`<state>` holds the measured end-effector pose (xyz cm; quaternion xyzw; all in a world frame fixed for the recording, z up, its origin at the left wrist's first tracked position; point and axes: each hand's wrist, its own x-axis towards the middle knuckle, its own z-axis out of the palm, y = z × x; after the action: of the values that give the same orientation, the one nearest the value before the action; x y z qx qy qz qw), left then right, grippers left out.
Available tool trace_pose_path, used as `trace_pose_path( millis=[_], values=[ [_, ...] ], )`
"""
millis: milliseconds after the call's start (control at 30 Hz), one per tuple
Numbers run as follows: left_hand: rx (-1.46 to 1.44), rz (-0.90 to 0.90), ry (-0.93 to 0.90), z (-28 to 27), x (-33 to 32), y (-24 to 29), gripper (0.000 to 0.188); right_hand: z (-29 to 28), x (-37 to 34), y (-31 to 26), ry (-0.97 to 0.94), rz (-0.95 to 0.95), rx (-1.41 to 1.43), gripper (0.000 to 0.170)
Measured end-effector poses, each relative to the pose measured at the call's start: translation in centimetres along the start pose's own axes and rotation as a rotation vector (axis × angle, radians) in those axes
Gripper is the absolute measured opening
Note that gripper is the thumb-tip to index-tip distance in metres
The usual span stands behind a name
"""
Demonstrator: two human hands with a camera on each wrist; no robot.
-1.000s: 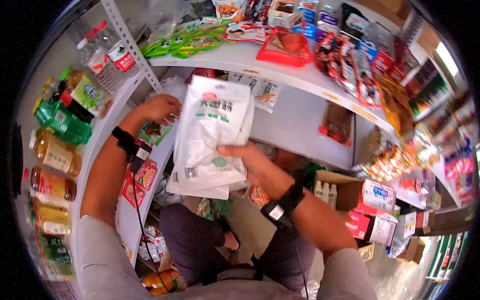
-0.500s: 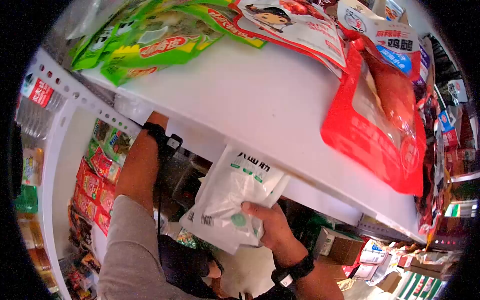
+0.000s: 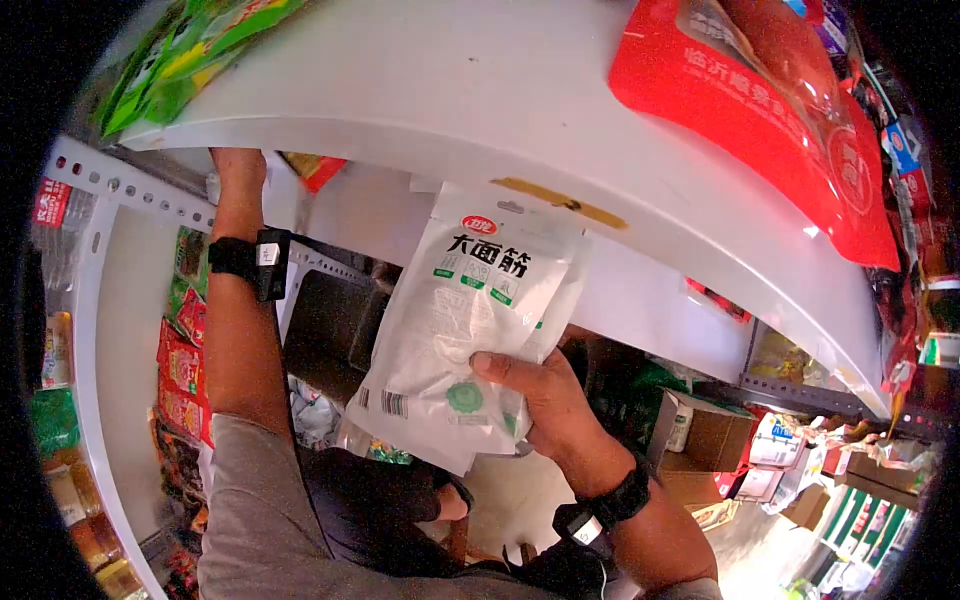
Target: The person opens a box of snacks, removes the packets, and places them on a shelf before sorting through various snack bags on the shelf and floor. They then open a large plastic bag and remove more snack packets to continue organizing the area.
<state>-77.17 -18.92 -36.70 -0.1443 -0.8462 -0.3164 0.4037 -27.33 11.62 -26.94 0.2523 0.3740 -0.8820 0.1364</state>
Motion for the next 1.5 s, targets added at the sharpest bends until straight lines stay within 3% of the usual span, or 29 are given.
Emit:
trace_pose_path(
  millis=[67,167,233,300,367,433,533,600,733,767,867,933,1000,1033,1167,1300,1500],
  values=[
    [-0.021,0.014,0.078,-0.8,0.8,1.7,0.042,0.2,-0.3,0.1,-0.018,-0.011,0.018,0.063],
    [0.431,-0.158,-0.08,-1.7,0.8,6.8,0.044,0.6,-0.5,0.2,0.02,-0.033,0.035,0.062],
    [0.426,-0.2,-0.074,-1.3,-0.2,7.6,0.045,0.4,-0.7,0.3,0.024,-0.042,0.042,0.062],
    [0.492,-0.174,-0.09,1.8,-0.9,5.7,0.045,0.3,-0.9,0.4,0.031,-0.039,0.046,0.062],
    [0.526,-0.076,-0.382,-1.3,-2.8,10.9,0.052,0.5,-1.1,0.1,0.04,-0.036,0.045,0.061],
    [0.603,-0.087,-0.523,-0.7,-7.6,12.0,0.06,0.4,-1.2,-0.1,0.051,-0.043,0.05,0.062],
    [0.645,0.055,-0.487,-2.7,-14.2,13.3,0.061,0.5,-1.5,-0.5,0.06,-0.035,0.052,0.062],
    [0.674,0.138,-0.462,-3.4,-17.2,13.3,0.063,0.3,-1.3,-0.4,0.033,-0.026,0.063,0.062],
    [0.658,0.158,-0.537,-1.3,-14.2,8.8,0.058,0.1,-1.3,0.0,-0.014,-0.002,0.097,0.059],
    [0.695,0.051,-0.606,-0.8,-13.2,8.4,0.058,0.2,-1.4,-0.1,-0.012,-0.002,0.1,0.057],
    [0.785,-0.049,-0.701,1.1,-12.2,9.0,0.057,0.2,-1.6,-0.1,0.024,-0.023,0.103,0.056],
    [0.599,0.27,-0.532,3.3,-14.0,10.6,0.069,0.2,-1.8,-0.4,0.053,-0.057,0.101,0.055],
    [0.226,0.041,-0.616,3.8,-15.3,18.0,0.086,-0.2,-1.9,-0.6,0.098,-0.091,0.103,0.054],
    [-0.015,-0.288,-0.701,2.9,-15.3,22.0,0.096,-0.5,-1.8,-0.6,0.13,-0.112,0.108,0.054],
    [-0.147,-0.38,-0.733,6.0,-16.0,25.6,0.113,-1.2,-1.8,-1.4,0.204,-0.162,0.147,0.054],
    [-0.17,-0.368,-0.72,7.2,-15.6,25.1,0.096,-1.9,-1.6,-2.0,0.204,-0.183,0.192,0.057],
    [-0.042,-0.394,-0.477,7.6,-10.9,19.2,0.073,-1.4,-2.0,-2.2,0.193,-0.198,0.185,0.057]
  ],
)
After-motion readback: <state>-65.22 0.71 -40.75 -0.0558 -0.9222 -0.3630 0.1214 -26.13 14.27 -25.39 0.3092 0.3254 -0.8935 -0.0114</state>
